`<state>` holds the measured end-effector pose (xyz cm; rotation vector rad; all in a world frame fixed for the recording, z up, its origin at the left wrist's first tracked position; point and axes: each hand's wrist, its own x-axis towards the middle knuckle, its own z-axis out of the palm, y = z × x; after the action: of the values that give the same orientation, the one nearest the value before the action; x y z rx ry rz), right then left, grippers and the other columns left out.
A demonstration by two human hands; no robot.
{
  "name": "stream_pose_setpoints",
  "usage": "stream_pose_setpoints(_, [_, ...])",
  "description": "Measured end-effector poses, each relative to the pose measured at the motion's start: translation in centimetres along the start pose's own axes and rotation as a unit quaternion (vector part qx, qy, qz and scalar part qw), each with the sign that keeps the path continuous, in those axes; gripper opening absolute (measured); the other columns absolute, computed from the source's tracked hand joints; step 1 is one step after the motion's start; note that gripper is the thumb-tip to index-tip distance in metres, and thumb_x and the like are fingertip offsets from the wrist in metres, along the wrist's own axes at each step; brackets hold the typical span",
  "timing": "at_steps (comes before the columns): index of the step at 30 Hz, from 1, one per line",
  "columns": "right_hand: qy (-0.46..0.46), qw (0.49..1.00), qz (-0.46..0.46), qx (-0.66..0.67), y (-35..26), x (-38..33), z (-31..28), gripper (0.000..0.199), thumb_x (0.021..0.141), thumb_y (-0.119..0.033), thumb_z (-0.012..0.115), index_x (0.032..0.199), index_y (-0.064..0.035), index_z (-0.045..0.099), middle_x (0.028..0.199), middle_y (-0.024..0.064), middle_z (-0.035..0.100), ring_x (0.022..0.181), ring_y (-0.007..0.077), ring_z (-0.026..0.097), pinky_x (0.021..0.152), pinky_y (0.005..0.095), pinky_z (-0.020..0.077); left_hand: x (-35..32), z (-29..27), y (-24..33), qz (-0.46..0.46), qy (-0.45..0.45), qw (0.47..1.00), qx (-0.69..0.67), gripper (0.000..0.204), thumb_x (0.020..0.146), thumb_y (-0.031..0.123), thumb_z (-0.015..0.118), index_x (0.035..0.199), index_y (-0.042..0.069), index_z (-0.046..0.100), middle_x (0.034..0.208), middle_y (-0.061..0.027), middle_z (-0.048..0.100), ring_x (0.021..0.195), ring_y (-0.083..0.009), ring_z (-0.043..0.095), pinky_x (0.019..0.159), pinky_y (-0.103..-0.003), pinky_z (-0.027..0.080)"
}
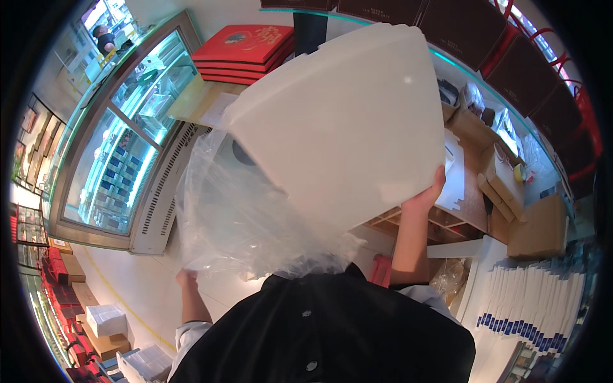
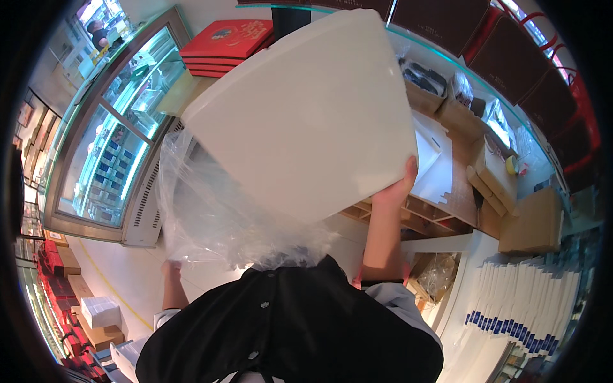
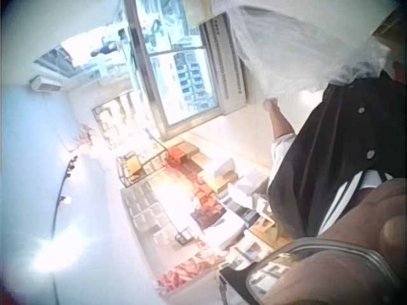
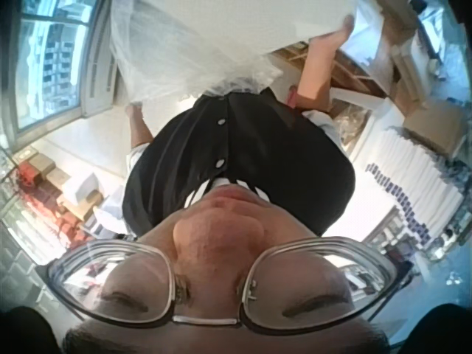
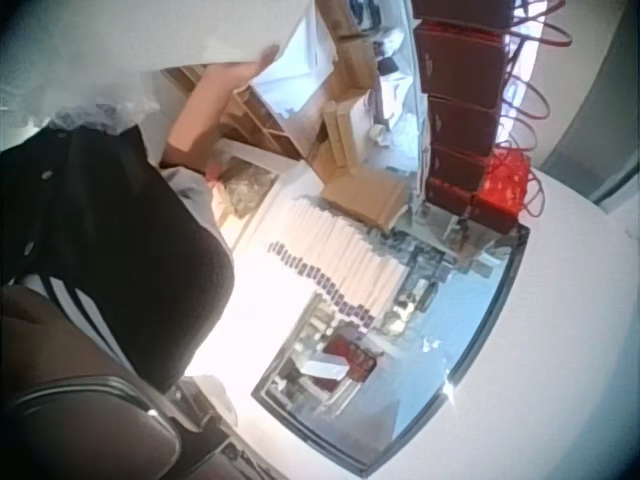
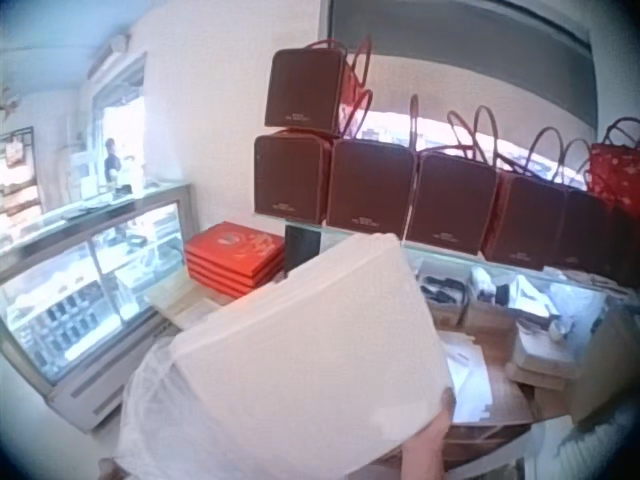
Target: The person assembles white cardboard boxes by folding and interlocking their flaps on a wooden table. They retrieve a stack of flat boxes from a plastic bag, then repeatedly fold each box into shape and stack the finished units.
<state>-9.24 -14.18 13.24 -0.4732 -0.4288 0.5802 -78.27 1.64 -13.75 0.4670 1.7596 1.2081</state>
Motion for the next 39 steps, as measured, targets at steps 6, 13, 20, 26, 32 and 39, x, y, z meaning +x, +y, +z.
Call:
stream_pose_setpoints(6, [0.049, 0.998, 0.024, 0.021, 2.8, 0.6, -5.5, 0.06, 0.092, -0.042, 0.051, 0.137, -0.0031, 0.043, 0.134, 0.0128, 0.052, 0.12, 0.0301, 0.053, 0.101, 0.0453, 0.044, -0.4, -15.3, 1.5, 0.009, 0.299, 0.952, -0.057, 0.018, 0.082, 0.0, 0.049, 0.099, 0.002, 0.056, 0.074, -0.0102, 0.056, 0.057, -0.0181, 0.052, 0.045, -0.031, 0.041])
stream_pose_setpoints(13, [0.113, 0.988, 0.096, 0.052, 11.5, 2.6, -5.5, 0.057, 0.094, -0.042, 0.043, 0.137, -0.0047, 0.044, 0.137, 0.0135, 0.05, 0.124, 0.0331, 0.049, 0.105, 0.0494, 0.0401, -3.6, -20.4, 1.5, 0.083, 0.318, 0.944, -0.032, 0.036, 0.083, -0.004, 0.046, 0.117, 0.004, 0.054, 0.088, -0.0126, 0.06, 0.061, -0.0185, 0.054, 0.05, -0.03, 0.045])
stream_pose_setpoints(20, [0.192, 0.968, 0.116, 0.117, 23.6, 8.8, -4.9, 0.053, 0.098, -0.041, 0.033, 0.137, -0.0066, 0.043, 0.138, 0.0113, 0.049, 0.126, 0.0312, 0.047, 0.105, 0.0466, 0.039, -2.2, -18.5, 0.9, 0.16, 0.21, 0.957, 0.116, 0.032, 0.086, -0.004, 0.041, 0.114, 0.002, 0.054, 0.091, -0.0084, 0.06, 0.076, -0.0177, 0.058, 0.059, -0.027, 0.046])
stream_pose_setpoints(26, [0.294, 0.93, 0.106, 0.196, 29.9, 11.2, -4.9, 0.056, 0.098, -0.043, 0.044, 0.14, -0.0051, 0.04, 0.138, 0.0096, 0.048, 0.124, 0.0286, 0.048, 0.103, 0.043, 0.042, -4.9, -14.8, 2.7, 0.162, 0.117, 0.955, 0.222, 0.032, 0.087, -0.006, 0.036, 0.112, -0.001, 0.054, 0.086, -0.0099, 0.062, 0.076, -0.0165, 0.059, 0.067, -0.028, 0.048])
stream_pose_setpoints(32, [0.321, 0.935, 0.112, 0.101, 30.9, 11.6, -6.0, 0.072, 0.091, -0.048, 0.059, 0.142, -0.0032, 0.035, 0.136, 0.0098, 0.05, 0.12, 0.0289, 0.052, 0.101, 0.0425, 0.0445, -4.0, -10.3, 2.7, 0.252, -0.045, 0.919, 0.301, 0.025, 0.091, -0.005, 0.039, 0.106, 0.0, 0.058, 0.083, -0.0084, 0.063, 0.073, -0.0155, 0.06, 0.069, -0.028, 0.048])
stream_pose_setpoints(39, [0.354, 0.881, 0.313, 0.008, 26.8, 11.0, -4.4, 0.076, 0.087, -0.054, 0.062, 0.141, -0.0084, 0.035, 0.137, 0.0103, 0.048, 0.124, 0.0314, 0.047, 0.103, 0.0568, 0.037, -7.4, 0.2, 5.0, 0.322, -0.189, 0.856, 0.358, 0.019, 0.096, 0.002, 0.043, 0.104, 0.002, 0.06, 0.082, -0.0104, 0.066, 0.075, -0.0179, 0.063, 0.07, -0.029, 0.049])
